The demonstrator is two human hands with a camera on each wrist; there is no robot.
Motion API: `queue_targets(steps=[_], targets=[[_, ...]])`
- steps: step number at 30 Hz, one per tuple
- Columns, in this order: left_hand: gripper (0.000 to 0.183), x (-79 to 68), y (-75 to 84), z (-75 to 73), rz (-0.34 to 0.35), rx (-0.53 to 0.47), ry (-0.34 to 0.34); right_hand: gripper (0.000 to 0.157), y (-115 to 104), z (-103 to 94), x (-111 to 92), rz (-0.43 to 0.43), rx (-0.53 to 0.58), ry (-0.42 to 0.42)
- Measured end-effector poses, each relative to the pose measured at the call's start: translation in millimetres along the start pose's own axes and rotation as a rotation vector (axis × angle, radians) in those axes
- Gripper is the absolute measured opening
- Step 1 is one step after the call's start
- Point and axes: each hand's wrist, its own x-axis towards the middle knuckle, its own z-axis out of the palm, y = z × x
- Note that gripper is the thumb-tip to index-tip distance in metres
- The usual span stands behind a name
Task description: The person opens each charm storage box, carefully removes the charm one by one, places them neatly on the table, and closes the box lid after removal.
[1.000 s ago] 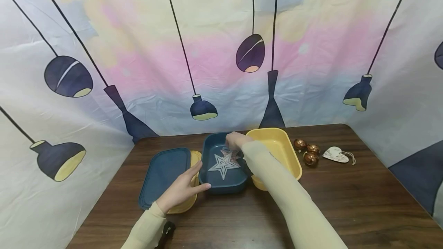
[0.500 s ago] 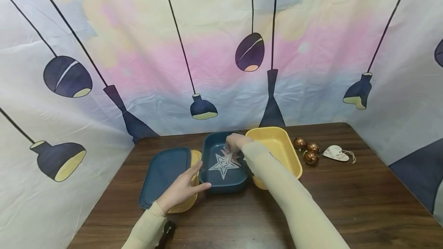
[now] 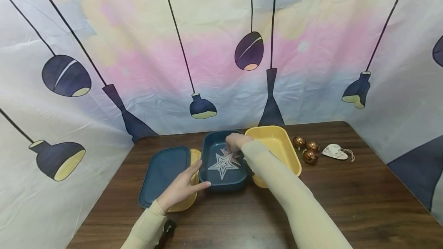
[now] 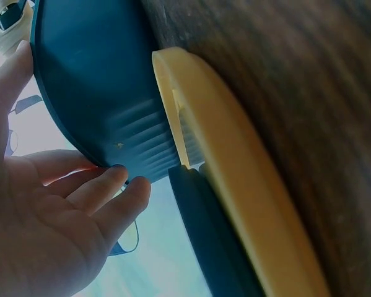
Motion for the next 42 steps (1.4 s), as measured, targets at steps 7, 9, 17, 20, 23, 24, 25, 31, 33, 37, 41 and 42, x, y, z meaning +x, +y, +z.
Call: queue_targets(steps=[7,9,17,20,23,24,25,31,33,37,41,42], targets=[[0.098,0.1,0.0,-1.2,0.001,0.003,-0.002,0.025,-4.9,-2.0,-5.2,-0.007,-0.035,0.005],[0.098,0.3,0.2,-1.5,0.002,0.004,0.001,0.024,-6.0,-2.2,-5.2,-0.005,-0.050,-0.002],[0.098,-1.1,2.0,-1.9,0.004,0.005,-0.002,0.019,-9.9,-0.5,-4.7,0.006,-0.082,-0.007],[0.098,-1.5,2.6,-1.8,0.003,0.006,0.000,0.019,-10.4,0.6,-3.5,0.009,-0.095,-0.002],[0.098,-1.3,2.6,-1.6,0.003,0.010,-0.001,0.022,-10.3,1.6,-0.7,0.013,-0.115,-0.001],[0.098,-1.2,2.3,-1.4,0.008,0.012,-0.001,0.025,-10.3,2.0,0.1,0.014,-0.120,-0.001],[0.098,-1.1,2.2,-1.4,0.007,0.014,-0.003,0.027,-10.2,2.2,1.0,0.015,-0.129,-0.003],[0.099,0.2,0.9,-0.9,0.009,0.012,-0.009,0.033,-9.2,4.2,2.5,0.027,-0.154,-0.026],[0.099,0.1,0.4,-0.7,0.007,0.009,-0.010,0.036,-9.2,4.7,2.3,0.020,-0.151,-0.031],[0.098,-0.4,-0.9,-0.3,0.002,0.010,-0.006,0.041,-9.7,6.0,2.7,-0.018,-0.162,-0.040],[0.098,-0.8,-2.4,0.2,0.010,0.010,-0.001,0.038,-11.8,6.2,1.8,-0.048,-0.171,-0.046],[0.098,-0.8,-2.7,0.3,0.011,0.008,-0.001,0.036,-12.3,5.8,1.1,-0.049,-0.170,-0.046]])
